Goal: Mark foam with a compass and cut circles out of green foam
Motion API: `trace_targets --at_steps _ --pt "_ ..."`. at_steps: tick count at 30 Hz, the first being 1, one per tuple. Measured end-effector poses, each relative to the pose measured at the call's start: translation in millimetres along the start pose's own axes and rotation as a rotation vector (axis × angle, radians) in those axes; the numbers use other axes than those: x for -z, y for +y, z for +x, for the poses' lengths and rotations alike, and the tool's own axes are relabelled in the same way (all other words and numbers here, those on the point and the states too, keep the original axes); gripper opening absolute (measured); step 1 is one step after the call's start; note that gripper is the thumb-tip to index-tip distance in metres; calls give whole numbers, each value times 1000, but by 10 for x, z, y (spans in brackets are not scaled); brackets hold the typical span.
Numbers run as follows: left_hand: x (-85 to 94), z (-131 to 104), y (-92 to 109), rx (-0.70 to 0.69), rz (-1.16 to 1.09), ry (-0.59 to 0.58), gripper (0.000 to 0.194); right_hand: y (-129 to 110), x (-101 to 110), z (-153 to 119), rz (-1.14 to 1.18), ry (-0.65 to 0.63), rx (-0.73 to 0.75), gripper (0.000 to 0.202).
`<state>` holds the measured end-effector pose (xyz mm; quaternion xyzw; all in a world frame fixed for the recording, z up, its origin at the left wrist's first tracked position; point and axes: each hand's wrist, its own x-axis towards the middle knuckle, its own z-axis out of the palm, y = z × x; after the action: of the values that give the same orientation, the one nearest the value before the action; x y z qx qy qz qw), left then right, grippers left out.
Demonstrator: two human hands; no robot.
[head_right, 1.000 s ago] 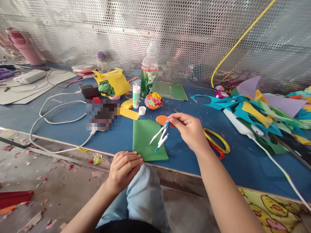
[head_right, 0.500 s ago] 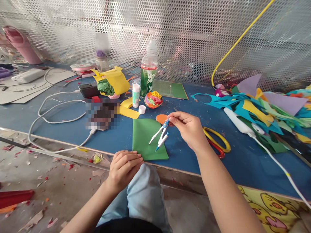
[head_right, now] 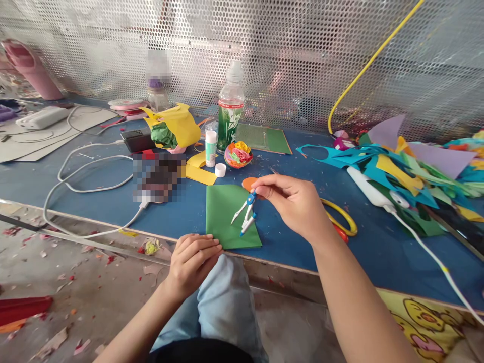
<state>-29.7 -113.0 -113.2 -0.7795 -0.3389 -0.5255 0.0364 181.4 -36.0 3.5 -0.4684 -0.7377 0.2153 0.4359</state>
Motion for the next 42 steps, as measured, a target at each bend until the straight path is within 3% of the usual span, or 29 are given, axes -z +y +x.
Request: trace_targets --at_steps 6,14,21,25,32,42 --pt "-4 -12 -5 -3 -2 -4 20 -322 -25 -111 -171 -94 291 8" --pt "-6 -8 1 8 -15 2 20 -493 -139 -116 -300 -125 503 16" --pt "5 -14 0 10 -20 -13 21 -623 -244 68 -738 -89 690 17" --pt "14 -3 5 10 -17 -17 22 -650 -264 165 -901 -81 684 16" --pt "20 0 6 11 -24 -27 22 -575 -175 242 -1026 -156 539 16" --pt "3 -29 1 8 -28 -10 21 -500 86 66 -1126 -259 505 26"
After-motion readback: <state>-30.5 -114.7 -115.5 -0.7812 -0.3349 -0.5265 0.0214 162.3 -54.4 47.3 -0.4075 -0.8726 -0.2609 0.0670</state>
